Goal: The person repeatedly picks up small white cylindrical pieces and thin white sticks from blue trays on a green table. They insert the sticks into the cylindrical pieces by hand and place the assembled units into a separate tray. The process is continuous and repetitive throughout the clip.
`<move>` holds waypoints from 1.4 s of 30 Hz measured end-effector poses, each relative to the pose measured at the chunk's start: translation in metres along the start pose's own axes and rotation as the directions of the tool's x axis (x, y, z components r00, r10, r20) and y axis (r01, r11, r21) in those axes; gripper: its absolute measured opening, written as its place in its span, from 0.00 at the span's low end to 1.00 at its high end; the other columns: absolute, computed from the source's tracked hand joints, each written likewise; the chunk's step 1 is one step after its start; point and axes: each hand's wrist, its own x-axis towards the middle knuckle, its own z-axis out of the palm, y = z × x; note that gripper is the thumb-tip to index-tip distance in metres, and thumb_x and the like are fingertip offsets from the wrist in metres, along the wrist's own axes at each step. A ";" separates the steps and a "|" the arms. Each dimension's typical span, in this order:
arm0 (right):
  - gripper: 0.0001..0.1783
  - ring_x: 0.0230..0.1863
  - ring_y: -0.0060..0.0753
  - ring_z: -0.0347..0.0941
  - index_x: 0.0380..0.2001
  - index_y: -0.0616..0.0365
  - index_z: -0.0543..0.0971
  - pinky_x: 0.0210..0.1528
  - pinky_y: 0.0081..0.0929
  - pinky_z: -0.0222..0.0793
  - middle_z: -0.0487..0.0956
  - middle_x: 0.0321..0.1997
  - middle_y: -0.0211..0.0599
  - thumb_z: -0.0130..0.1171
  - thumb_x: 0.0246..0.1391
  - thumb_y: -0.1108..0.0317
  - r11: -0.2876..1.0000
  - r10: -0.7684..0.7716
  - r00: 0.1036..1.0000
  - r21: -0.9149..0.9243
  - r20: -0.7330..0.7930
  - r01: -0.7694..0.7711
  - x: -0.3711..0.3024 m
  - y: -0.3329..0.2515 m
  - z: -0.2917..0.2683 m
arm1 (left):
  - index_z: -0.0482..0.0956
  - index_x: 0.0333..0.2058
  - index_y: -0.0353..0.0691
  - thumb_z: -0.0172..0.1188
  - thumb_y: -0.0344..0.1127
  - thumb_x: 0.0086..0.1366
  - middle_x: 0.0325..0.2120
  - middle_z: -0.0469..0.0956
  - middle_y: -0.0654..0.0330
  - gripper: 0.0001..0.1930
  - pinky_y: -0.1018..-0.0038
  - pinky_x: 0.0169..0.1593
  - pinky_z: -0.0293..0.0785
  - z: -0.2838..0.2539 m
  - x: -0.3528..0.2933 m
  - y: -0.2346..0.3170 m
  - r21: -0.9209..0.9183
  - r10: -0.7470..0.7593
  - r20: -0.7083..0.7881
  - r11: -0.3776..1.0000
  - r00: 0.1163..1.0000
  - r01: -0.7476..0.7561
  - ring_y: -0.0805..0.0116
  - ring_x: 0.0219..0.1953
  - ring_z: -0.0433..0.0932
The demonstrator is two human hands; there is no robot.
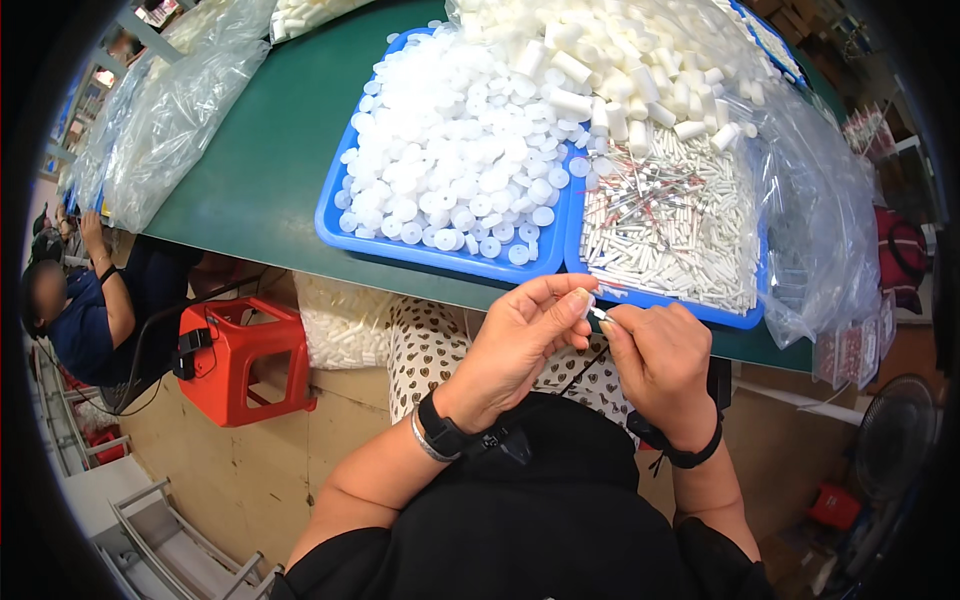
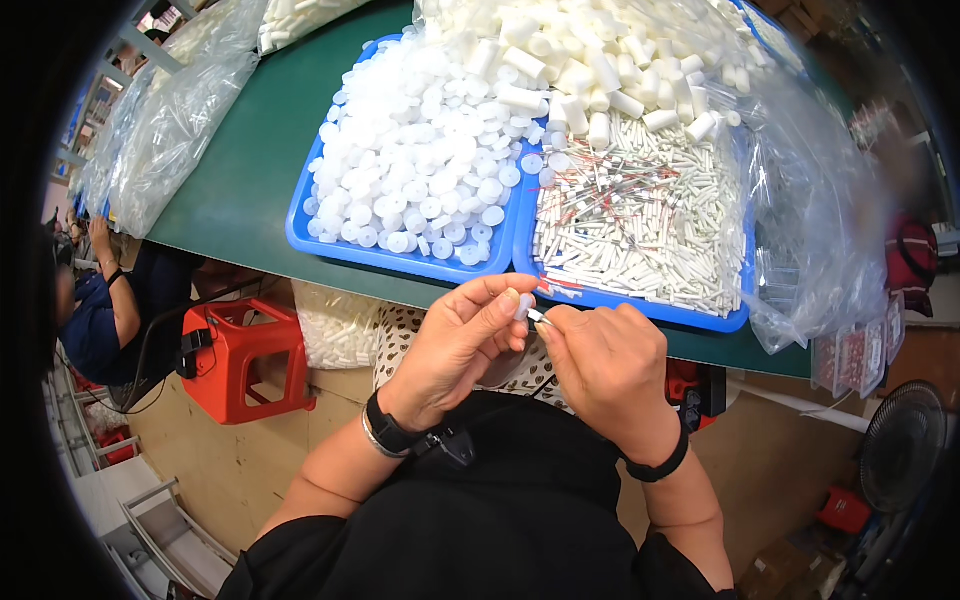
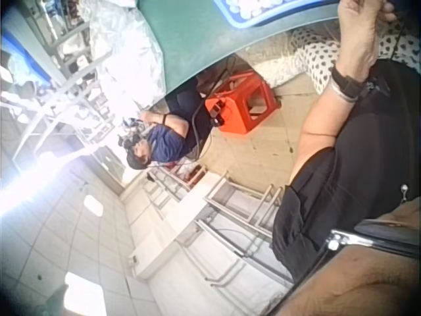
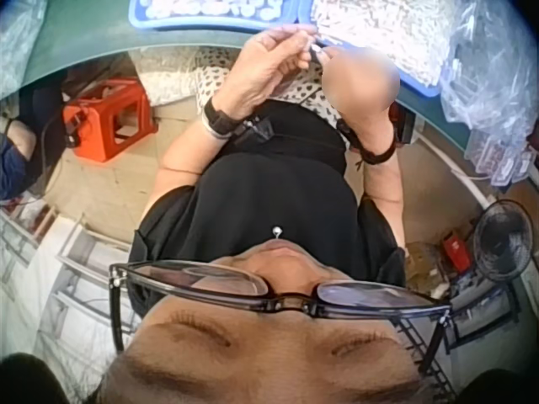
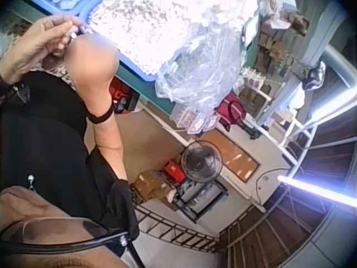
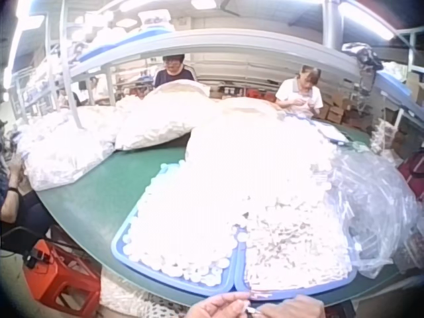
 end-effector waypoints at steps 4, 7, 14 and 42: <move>0.04 0.20 0.24 0.70 0.31 0.62 0.78 0.27 0.22 0.63 0.76 0.20 0.31 0.60 0.58 0.73 0.854 0.353 0.926 0.357 0.138 -0.379 -0.007 -0.006 0.010 | 0.74 0.52 0.30 0.57 0.37 0.70 0.32 0.78 0.62 0.18 0.81 0.41 0.75 -0.004 0.002 -0.018 -0.128 0.006 0.011 0.992 1.000 -0.005 0.76 0.33 0.76; 0.08 0.23 0.17 0.69 0.32 0.64 0.77 0.29 0.18 0.65 0.76 0.21 0.29 0.55 0.63 0.70 0.405 0.533 0.742 0.647 0.407 -0.646 -0.006 -0.006 0.011 | 0.74 0.53 0.29 0.57 0.36 0.70 0.33 0.78 0.62 0.18 0.80 0.41 0.76 -0.006 0.002 -0.024 -0.107 0.027 0.025 0.994 0.999 -0.024 0.77 0.34 0.77; 0.09 0.26 0.14 0.70 0.34 0.63 0.78 0.27 0.20 0.67 0.75 0.22 0.27 0.54 0.65 0.69 0.418 0.487 0.763 0.653 0.425 -0.631 -0.005 -0.007 0.013 | 0.73 0.52 0.32 0.54 0.41 0.72 0.40 0.80 0.55 0.19 0.77 0.42 0.76 -0.003 0.001 -0.019 0.085 0.123 -0.025 0.989 0.992 -0.120 0.71 0.34 0.79; 0.05 0.19 0.27 0.72 0.32 0.62 0.77 0.22 0.24 0.64 0.78 0.25 0.36 0.64 0.51 0.78 0.941 0.164 0.986 0.296 0.020 -0.162 0.001 0.022 -0.005 | 0.68 0.55 0.27 0.53 0.40 0.72 0.43 0.79 0.51 0.21 0.74 0.47 0.80 0.004 0.004 0.003 0.048 0.253 -0.171 0.967 0.952 -0.248 0.68 0.41 0.81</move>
